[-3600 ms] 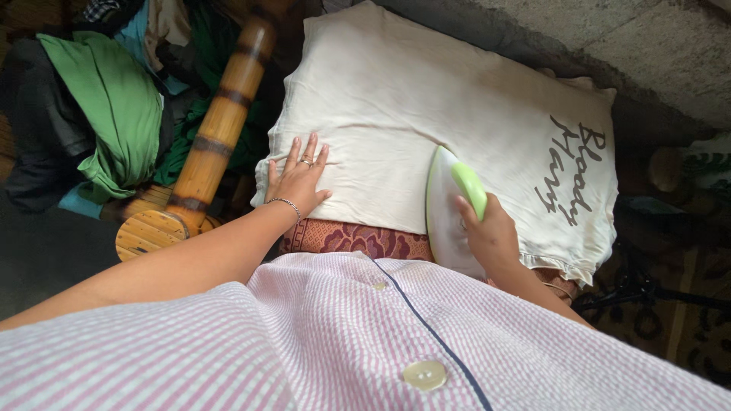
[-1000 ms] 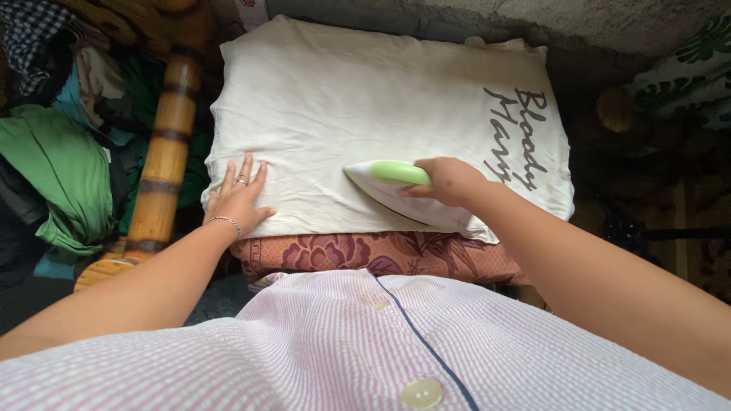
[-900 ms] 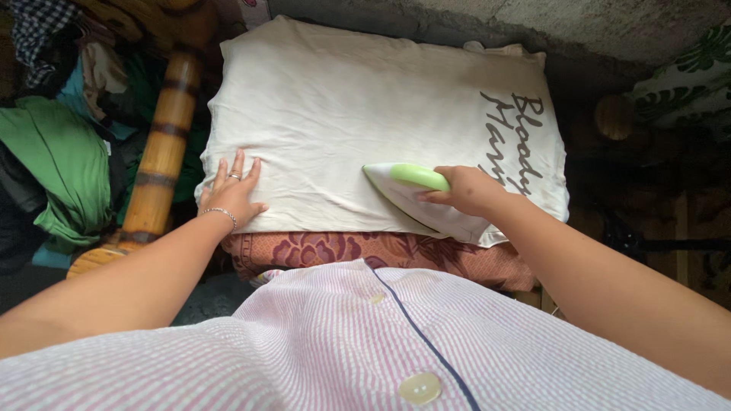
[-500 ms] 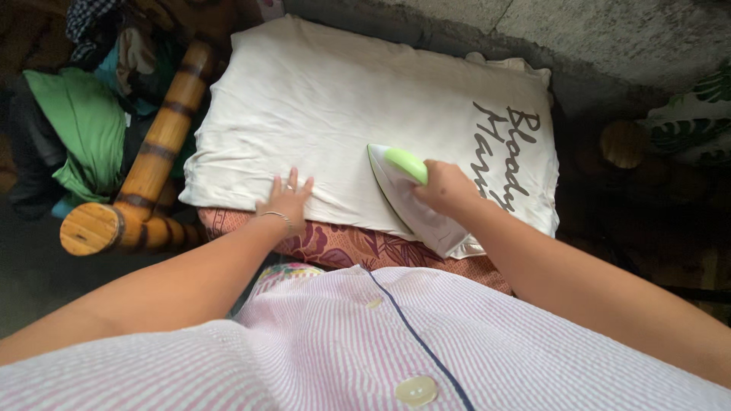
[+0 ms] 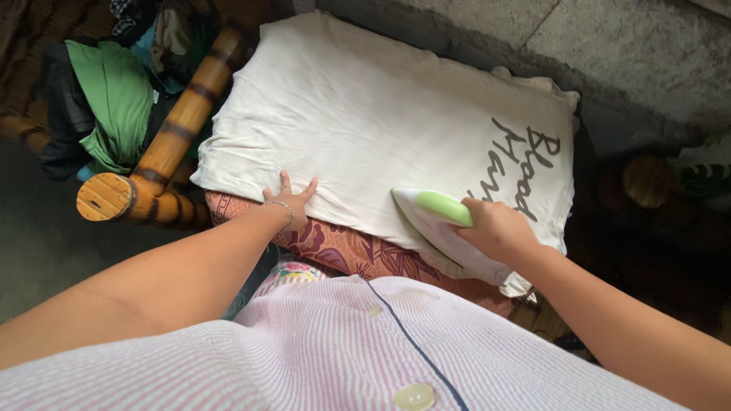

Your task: The person irons a white t-shirt laid on a patterned cushion. They use a green and white iron to smooth the fabric, periodically lifting and repositioning the shirt to access different areas. The person continues ironing until the shirt appears smooth.

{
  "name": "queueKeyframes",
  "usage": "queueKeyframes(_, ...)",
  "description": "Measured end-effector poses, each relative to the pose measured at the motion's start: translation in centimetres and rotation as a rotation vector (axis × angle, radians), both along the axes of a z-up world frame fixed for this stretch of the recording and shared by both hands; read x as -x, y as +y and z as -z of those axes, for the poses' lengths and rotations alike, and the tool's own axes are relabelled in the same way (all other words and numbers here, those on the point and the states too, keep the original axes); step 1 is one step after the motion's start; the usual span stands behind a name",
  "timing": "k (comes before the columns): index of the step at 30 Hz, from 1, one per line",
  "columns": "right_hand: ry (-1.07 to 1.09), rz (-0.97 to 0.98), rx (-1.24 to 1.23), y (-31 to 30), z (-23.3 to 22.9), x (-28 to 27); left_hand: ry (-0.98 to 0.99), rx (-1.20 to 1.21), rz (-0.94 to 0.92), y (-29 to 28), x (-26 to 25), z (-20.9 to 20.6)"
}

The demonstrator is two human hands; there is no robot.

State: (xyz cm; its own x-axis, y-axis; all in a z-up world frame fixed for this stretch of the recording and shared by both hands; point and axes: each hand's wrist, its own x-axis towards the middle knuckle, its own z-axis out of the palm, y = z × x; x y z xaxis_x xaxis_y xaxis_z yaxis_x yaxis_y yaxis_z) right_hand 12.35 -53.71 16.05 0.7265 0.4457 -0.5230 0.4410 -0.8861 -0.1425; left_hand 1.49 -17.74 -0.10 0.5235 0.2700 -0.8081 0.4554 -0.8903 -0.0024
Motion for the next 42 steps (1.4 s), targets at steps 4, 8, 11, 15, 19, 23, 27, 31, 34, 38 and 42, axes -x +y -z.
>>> queueKeyframes(4,0.052,-0.081,0.005,5.3,0.5,-0.5,0.009,0.051,-0.046,0.3,0.4,-0.3)
queueKeyframes(8,0.122,-0.160,-0.013,12.4,1.4,-0.6,0.027,0.049,-0.073,-0.2,0.1,-1.2)
queueKeyframes(11,0.091,-0.197,-0.071,16.0,1.9,-0.5,-0.076,0.021,-0.276,-0.3,1.2,-1.0)
queueKeyframes(15,0.065,-0.240,-0.081,15.7,2.1,-0.4,-0.080,-0.017,-0.226,0.3,2.0,0.2)
queueKeyframes(19,0.104,-0.196,0.022,10.5,1.5,0.2,-0.115,-0.002,-0.256,0.7,1.8,0.8)
queueKeyframes(23,0.069,-0.131,0.021,7.7,0.6,-0.4,-0.090,-0.025,-0.257,0.0,2.3,-1.8)
queueKeyframes(27,0.092,-0.187,0.005,9.5,0.7,-0.9,-0.083,-0.084,-0.214,-0.2,2.5,-4.9)
queueKeyframes(31,0.141,-0.291,-0.038,14.6,1.9,-0.5,-0.151,-0.166,-0.270,0.2,4.1,-4.8)
queueKeyframes(34,0.133,-0.356,-0.100,17.9,2.3,-0.3,-0.124,-0.203,-0.291,1.7,4.9,-5.0)
queueKeyframes(38,0.147,-0.440,-0.076,19.2,1.9,0.0,0.031,-0.192,-0.252,3.0,4.3,-5.0)
queueKeyframes(42,0.148,-0.480,0.029,14.8,1.0,-0.4,0.042,-0.110,-0.346,4.2,3.3,-2.5)
